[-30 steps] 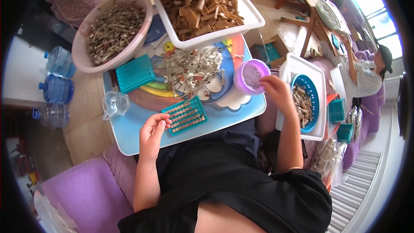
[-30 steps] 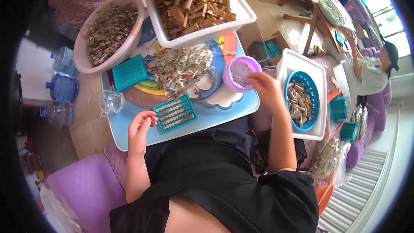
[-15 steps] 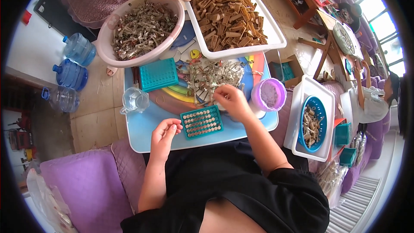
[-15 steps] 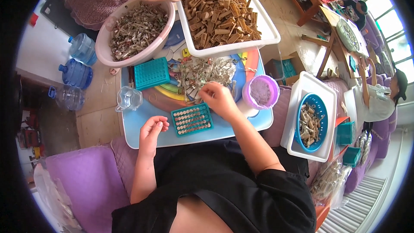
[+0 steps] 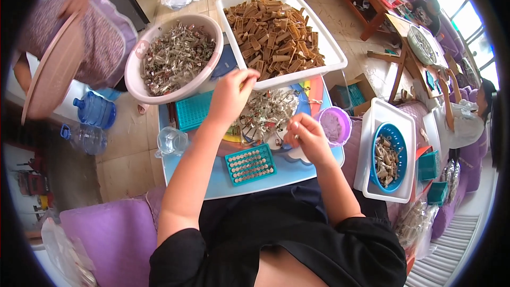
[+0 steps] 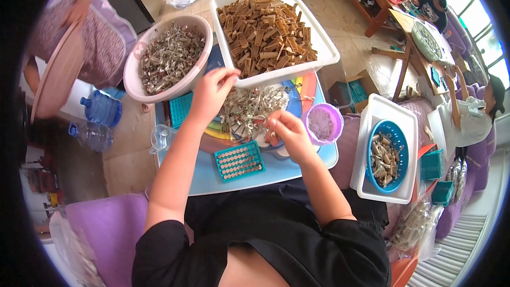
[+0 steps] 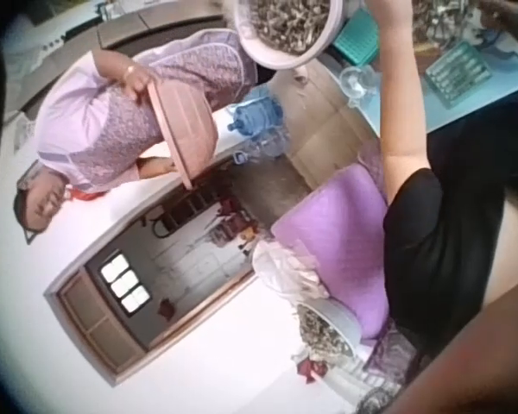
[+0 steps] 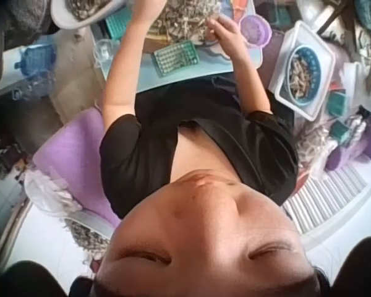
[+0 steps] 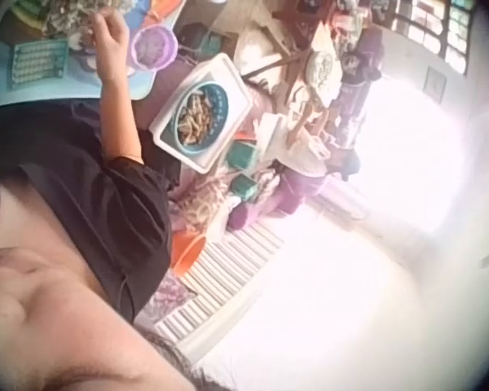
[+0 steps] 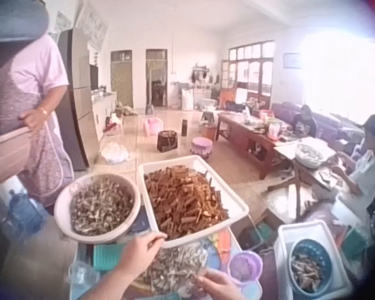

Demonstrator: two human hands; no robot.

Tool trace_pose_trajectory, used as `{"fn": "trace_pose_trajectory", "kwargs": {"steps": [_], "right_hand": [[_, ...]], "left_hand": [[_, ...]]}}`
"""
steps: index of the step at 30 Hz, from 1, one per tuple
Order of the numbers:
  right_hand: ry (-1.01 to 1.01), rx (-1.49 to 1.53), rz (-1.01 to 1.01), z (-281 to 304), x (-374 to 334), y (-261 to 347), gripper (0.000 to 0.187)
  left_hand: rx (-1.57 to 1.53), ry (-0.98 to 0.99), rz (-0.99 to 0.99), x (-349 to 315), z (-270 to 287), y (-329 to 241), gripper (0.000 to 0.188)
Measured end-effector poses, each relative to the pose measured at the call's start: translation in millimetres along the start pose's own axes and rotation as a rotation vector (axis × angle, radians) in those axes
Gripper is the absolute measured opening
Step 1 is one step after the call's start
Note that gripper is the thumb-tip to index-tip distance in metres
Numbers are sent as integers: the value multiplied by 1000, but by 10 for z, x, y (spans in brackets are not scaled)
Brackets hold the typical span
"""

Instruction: The person sorts plastic components by hand, placing them from a parts bin into a grid tray.

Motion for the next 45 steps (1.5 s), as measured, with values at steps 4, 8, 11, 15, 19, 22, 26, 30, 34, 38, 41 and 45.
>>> {"fn": "trace_pose_trajectory", "kwargs": {"steps": [4, 8, 11, 15, 19, 22, 26, 30, 34, 38, 41, 45], "right_hand": [[95, 97, -56, -72, -172, -32, 14], [74, 196, -34, 17, -223, -72, 14], [28, 206, -13, 56, -226, -79, 14], [-24, 145, -41, 65, -156, -81, 14], [-66, 125, -61, 29, -118, -147, 14], [-55, 139, -75, -42, -119, -139, 14], [-52, 127, -92, -56, -154, -106, 14], [-74, 149, -94, -17, -181, -96, 14], [-73, 140, -93, 2, -210, -92, 13], [-77, 143, -106, 45, -251, -106, 14], [-90, 163, -101, 107, -290, -126, 14], [-100, 176, -120, 126, -298, -173, 14]], "left_hand": [[567, 92, -108, 599, -151, 389, 17], [895, 308, 119, 839, -351, 495, 14], [849, 301, 68, 842, -376, 602, 10], [796, 335, 154, 844, -349, 594, 19], [909, 349, 261, 850, -444, 613, 24], [919, 282, 244, 857, -430, 709, 9], [912, 241, 225, 855, -455, 755, 19], [917, 258, 198, 842, -447, 730, 17], [1017, 352, 258, 884, -445, 709, 17], [1049, 522, 425, 971, -408, 678, 29], [942, 600, 451, 991, -374, 574, 39], [1086, 595, 516, 1018, -385, 662, 37]]}}
Point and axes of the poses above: each hand's wrist, its own x-axis towards the middle knuckle, its own z-axis out of the back of the hand, y = z × x, the point moved 3 cm from there along x, towards the middle knuckle, and after that the axes turned 14 degrees about -x, right-handed, at the moved point
